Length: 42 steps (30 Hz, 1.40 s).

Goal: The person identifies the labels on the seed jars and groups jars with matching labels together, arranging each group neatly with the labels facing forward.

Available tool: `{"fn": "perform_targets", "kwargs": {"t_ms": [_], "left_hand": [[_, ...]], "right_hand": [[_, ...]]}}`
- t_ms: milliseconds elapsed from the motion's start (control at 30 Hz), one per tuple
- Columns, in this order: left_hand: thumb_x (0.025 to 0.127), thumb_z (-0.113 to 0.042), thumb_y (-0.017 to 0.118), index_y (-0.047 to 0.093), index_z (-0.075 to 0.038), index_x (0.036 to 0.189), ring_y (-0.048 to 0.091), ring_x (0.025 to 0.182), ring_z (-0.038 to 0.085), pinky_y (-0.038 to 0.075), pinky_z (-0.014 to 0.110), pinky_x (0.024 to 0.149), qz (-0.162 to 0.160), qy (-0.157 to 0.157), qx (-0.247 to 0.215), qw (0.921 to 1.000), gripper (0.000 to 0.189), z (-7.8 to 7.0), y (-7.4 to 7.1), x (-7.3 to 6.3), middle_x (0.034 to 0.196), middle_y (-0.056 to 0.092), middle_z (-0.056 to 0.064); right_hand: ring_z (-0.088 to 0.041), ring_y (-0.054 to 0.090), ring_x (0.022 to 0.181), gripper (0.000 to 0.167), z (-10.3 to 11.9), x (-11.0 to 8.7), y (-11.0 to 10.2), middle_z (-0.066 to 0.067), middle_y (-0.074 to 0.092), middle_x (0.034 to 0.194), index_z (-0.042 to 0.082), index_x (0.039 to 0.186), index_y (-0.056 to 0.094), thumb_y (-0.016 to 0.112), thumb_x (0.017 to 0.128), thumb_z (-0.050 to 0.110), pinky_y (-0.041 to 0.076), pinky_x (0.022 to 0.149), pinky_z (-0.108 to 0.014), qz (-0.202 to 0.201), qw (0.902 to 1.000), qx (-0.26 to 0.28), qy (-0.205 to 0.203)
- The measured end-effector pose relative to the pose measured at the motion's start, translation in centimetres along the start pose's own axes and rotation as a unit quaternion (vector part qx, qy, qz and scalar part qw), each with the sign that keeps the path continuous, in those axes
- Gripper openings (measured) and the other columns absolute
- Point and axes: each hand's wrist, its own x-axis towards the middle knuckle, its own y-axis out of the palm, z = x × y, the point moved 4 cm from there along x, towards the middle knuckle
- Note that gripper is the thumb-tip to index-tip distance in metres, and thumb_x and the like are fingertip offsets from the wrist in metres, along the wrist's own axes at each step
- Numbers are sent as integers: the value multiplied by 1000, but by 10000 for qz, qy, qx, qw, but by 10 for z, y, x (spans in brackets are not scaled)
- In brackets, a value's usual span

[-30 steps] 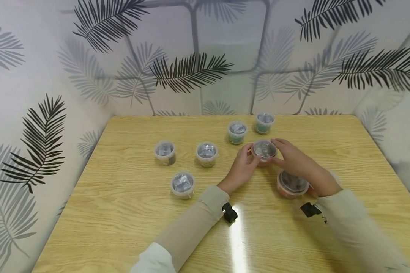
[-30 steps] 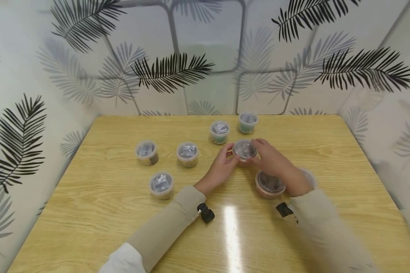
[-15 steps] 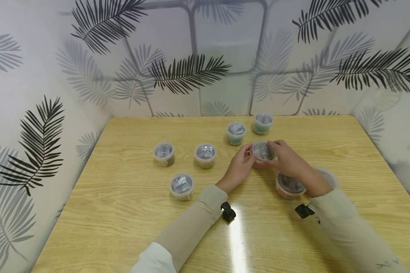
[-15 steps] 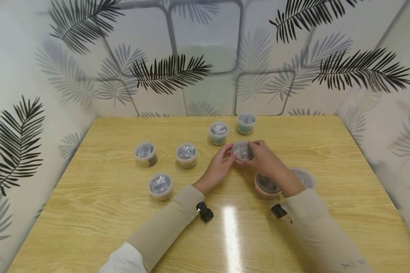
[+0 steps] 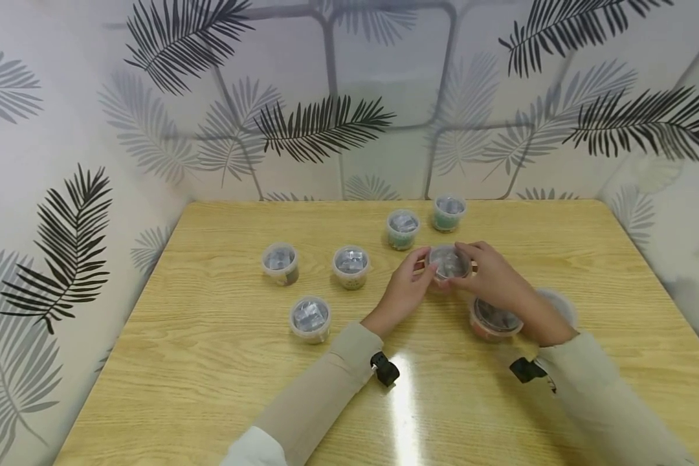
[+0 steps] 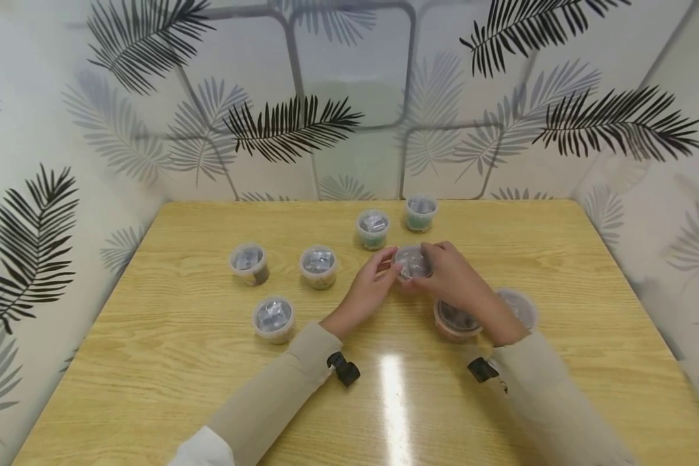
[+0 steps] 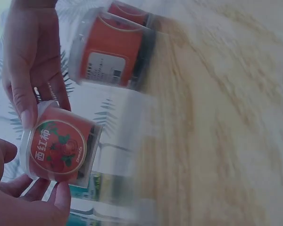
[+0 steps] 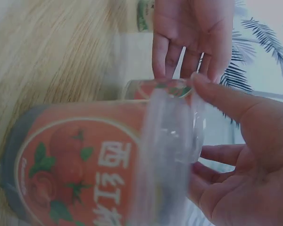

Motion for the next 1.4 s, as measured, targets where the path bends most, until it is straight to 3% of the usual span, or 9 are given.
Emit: {"fn": "perform_targets", "kwargs": {"t_ms": [167,367,500,667,833,1100,1233,1400], "left_hand": [[99,-33,46,40,-10,140,47,115,10,42,23,93,233,266,-60,9994,47,-22,-7,-13,134,46,-2],[98,-34,45,40,-11,139,45,115,10,40,27,96,473,414,-16,9980,47,-47,-27,-44,135,43,-3],[99,-27,45,41,-7,138,44,118,18,40,30,98,490,603,-91,9969,43,-65,-41,-66,134,43,3],[100,-15,44,38,0,138,41,120,26,41,33,97,598,747,-392,9946,41,-86,-52,-87,135,40,13],[100,-13,43,33,-2,140,41,122,27,45,31,92,720,533,-735,9933,42,-85,-59,-100,136,39,14],[102,-17,38,22,-1,144,34,129,25,35,30,102,1119,244,-1047,9879,48,-72,-59,-107,143,32,13],[102,-18,36,16,0,145,30,133,22,32,30,105,1365,276,-1385,9805,51,-70,-57,-108,145,29,15],[101,-18,40,18,-4,146,34,129,26,36,31,102,1194,335,-1414,9822,52,-70,-56,-109,144,32,14]], "right_hand": [[-44,47,111,78,6,-16,-8,-26,42,122,-7,138,36,69,83,37,47,87,-51,-49,9989,455,-57],[-38,46,118,79,23,-34,-6,-17,41,130,3,142,35,70,82,40,47,88,-47,155,9912,1312,26],[-33,45,120,74,37,-44,-2,-11,39,133,8,142,36,69,83,38,46,91,-46,367,9794,1984,26],[-30,45,119,69,51,-50,-1,-8,38,134,10,140,39,70,83,35,45,92,-44,471,9721,2296,-2],[-28,47,117,66,62,-52,3,-6,40,137,13,138,42,70,83,36,47,88,-39,592,9720,2273,-3],[-28,47,118,64,69,-55,8,-6,42,136,14,139,43,68,85,35,48,86,-38,754,9732,2163,-184],[-26,45,121,63,69,-56,9,-3,41,138,18,139,42,69,84,34,47,89,-37,872,9654,2452,-177],[-26,39,127,63,69,-56,7,-2,36,143,20,140,40,69,85,29,45,93,-37,924,9555,2789,-274]]}}
